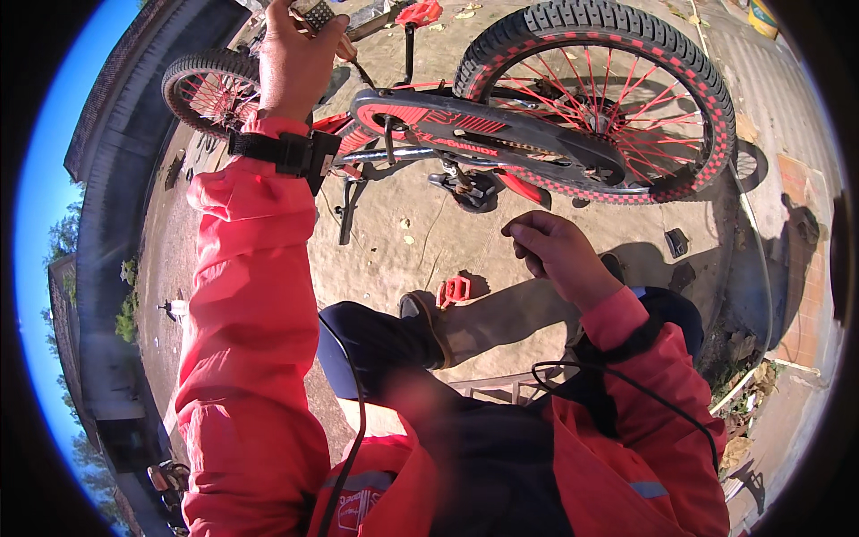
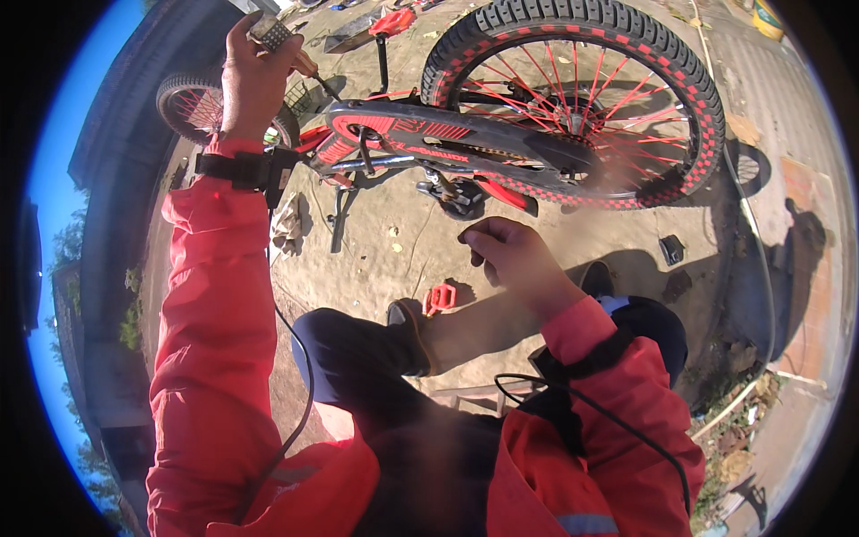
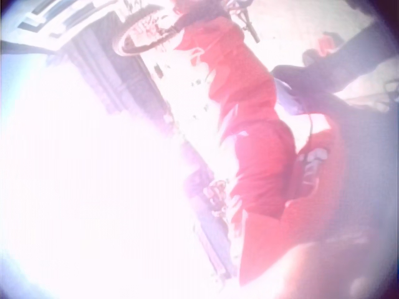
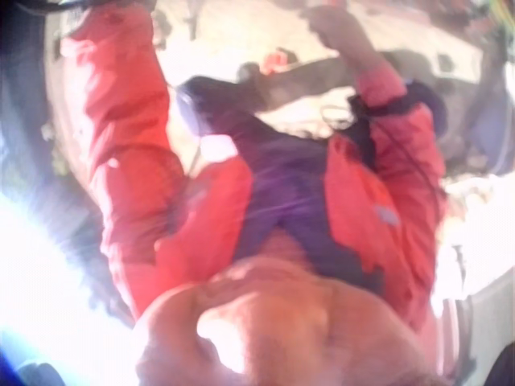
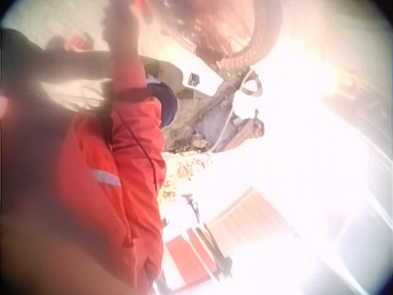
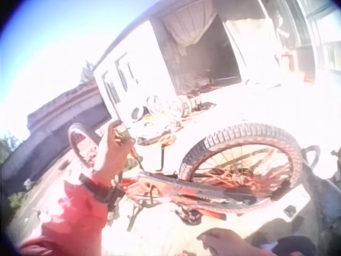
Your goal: The person walks to a red mountain bike, positions a black and red mudguard over the rear wheel, and secures it to the frame using a small tool. The person then attaches a combination lock to the mudguard and frame.
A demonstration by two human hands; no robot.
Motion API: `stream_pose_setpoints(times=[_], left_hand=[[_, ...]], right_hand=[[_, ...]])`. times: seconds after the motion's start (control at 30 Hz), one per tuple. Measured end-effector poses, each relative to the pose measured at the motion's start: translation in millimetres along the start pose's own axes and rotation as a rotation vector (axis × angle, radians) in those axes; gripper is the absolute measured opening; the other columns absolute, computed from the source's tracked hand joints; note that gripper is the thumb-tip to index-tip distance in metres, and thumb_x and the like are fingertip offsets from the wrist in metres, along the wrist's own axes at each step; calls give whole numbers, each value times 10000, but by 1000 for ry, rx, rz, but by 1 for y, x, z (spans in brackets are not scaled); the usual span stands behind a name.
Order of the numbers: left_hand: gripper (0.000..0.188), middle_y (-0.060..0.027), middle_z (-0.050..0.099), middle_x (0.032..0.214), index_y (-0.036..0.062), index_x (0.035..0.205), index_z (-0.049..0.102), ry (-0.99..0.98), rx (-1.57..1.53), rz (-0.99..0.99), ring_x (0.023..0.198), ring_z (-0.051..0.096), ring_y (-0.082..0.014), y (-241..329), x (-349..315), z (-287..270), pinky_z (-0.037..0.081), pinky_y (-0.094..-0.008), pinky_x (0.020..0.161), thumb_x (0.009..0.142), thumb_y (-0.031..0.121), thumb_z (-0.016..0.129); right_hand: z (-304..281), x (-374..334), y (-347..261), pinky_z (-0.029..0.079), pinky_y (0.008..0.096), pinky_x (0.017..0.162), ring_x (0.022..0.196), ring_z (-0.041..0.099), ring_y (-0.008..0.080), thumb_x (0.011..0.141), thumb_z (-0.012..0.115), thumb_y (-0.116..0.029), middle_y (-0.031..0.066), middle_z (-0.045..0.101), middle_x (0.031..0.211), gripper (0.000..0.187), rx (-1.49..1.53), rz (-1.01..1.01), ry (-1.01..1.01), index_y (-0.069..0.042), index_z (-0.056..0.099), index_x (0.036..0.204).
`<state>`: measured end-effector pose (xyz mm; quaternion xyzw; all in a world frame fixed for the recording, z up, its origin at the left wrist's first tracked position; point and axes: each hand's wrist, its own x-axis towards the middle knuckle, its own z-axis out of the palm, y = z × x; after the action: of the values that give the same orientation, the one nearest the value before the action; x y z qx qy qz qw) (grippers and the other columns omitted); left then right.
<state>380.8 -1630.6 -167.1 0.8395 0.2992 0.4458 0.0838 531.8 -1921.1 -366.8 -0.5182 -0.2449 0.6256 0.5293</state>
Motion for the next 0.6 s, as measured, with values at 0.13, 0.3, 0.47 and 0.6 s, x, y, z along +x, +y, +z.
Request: stream_pose_setpoints(times=[0.13, 0.3, 0.47, 0.6], left_hand=[[667, -126, 711, 980, -5, 1364, 438, 11, 31, 43, 825, 693, -150, -11, -2, 11, 568, -297, 716, 856, 239, 797], [676, -119, 707, 969, -1, 1362, 439, 43, 117, 43, 856, 688, -162, -19, -4, 16, 551, -308, 767, 848, 244, 802], [675, -115, 707, 980, 5, 1366, 437, 40, 125, 43, 852, 682, -157, -23, -5, 19, 548, -306, 768, 848, 239, 802], [664, -110, 703, 984, 4, 1362, 440, 33, 57, 35, 856, 678, -147, -26, -5, 23, 547, -299, 764, 853, 228, 802]], right_hand=[[2, 0, -3, 327, 204, 508, 570, 421, 32, 1011, 595, -202, -26, 571, 789, 187, -3, 11, -16, -55, 672, 1097], [4, -1, -5, 345, 206, 518, 571, 435, 34, 1017, 587, -209, -23, 574, 792, 197, -41, 3, -18, -52, 670, 1100], [6, -1, -6, 368, 203, 528, 576, 448, 34, 1022, 582, -210, -21, 576, 796, 197, -40, 13, -30, -54, 672, 1099], [7, -2, -7, 374, 200, 531, 580, 453, 33, 1024, 585, -216, -21, 577, 799, 196, -35, 7, -29, -60, 674, 1101]])
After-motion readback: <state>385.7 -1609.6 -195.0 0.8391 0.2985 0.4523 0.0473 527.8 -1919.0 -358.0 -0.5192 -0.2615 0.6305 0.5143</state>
